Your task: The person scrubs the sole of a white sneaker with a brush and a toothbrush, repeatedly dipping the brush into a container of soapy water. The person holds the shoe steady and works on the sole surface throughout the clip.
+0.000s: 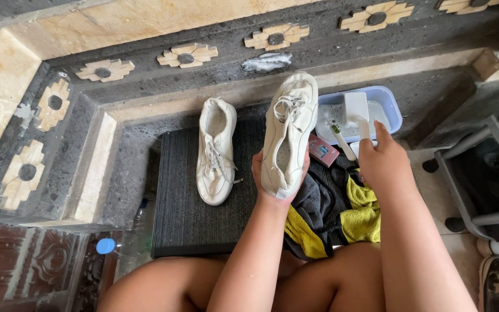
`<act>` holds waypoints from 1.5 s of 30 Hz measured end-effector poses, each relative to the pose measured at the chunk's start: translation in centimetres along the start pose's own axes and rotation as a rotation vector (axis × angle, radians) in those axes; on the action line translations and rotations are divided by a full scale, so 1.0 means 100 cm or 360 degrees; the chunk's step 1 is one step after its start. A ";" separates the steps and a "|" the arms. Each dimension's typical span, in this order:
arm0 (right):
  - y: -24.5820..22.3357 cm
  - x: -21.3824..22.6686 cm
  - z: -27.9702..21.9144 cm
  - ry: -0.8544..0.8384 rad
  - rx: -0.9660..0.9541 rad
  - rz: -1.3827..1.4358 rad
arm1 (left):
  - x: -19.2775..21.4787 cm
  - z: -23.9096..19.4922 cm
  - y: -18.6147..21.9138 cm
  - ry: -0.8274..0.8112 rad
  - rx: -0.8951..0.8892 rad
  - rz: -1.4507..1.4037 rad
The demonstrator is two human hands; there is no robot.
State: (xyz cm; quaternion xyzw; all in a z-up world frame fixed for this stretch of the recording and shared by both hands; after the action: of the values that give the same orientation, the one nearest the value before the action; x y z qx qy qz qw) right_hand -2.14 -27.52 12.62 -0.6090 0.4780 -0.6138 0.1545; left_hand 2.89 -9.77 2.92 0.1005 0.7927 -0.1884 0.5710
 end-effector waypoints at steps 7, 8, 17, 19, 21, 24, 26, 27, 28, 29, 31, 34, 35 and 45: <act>0.014 -0.004 0.017 -0.0072 0.0013 -0.0385 | -0.018 -0.015 -0.011 0.0060 -0.0020 0.0005; 0.012 -0.003 0.015 -0.0063 0.0005 -0.0473 | -0.017 -0.014 -0.009 0.0020 -0.0049 0.0029; -0.009 0.000 -0.009 0.0191 0.0143 -0.0945 | -0.023 -0.020 0.015 -0.0066 -0.0667 0.1007; -0.010 -0.009 -0.011 0.0281 0.0239 -0.1032 | -0.025 -0.020 0.032 0.0106 -0.1068 0.1257; -0.013 -0.020 -0.015 0.0327 0.0384 -0.1028 | -0.032 -0.014 0.066 0.0140 -0.2159 0.2401; -0.002 -0.049 0.006 0.0176 0.0527 -0.1096 | -0.046 -0.018 0.059 0.0185 -0.2933 0.2888; 0.018 -0.063 0.026 0.0167 0.0524 -0.1186 | -0.046 -0.015 0.051 0.0303 -0.3073 0.3069; 0.027 -0.071 0.037 0.0165 0.0499 -0.1268 | -0.047 -0.014 0.046 0.0408 -0.3187 0.3267; 0.032 -0.075 0.043 0.0161 0.0523 -0.1274 | -0.043 -0.009 0.045 0.0434 -0.3206 0.3252; 0.038 -0.077 0.049 0.0184 0.0458 -0.1321 | -0.038 -0.001 0.045 0.0529 -0.3114 0.3367; 0.057 -0.084 0.066 0.0200 0.0408 -0.1374 | -0.038 0.004 0.040 0.0649 -0.3020 0.3470; 0.062 -0.083 0.077 0.0250 0.0410 -0.1397 | -0.051 0.003 0.034 0.0820 -0.2565 0.3697; 0.046 -0.077 0.067 0.0130 0.0272 -0.1402 | -0.053 0.004 0.035 0.0906 -0.2235 0.3859; 0.041 -0.069 0.052 0.0397 0.0514 -0.1320 | -0.021 -0.038 0.041 0.0738 -0.2065 0.3644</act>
State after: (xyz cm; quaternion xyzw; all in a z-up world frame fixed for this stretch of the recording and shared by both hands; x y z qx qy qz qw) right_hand 2.41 -26.26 4.27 -0.6385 0.1072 -0.7590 -0.0698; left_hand 1.83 -4.39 5.22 0.4461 0.2860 0.8233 0.2035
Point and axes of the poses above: each hand's wrist, its own z-axis towards the middle knuckle, its own x-axis out of the back of the hand, y = z × x, the point moved 4 cm from there along z, towards the middle knuckle, and after that the axes turned 3 degrees about -y, right-handed, at the moved point
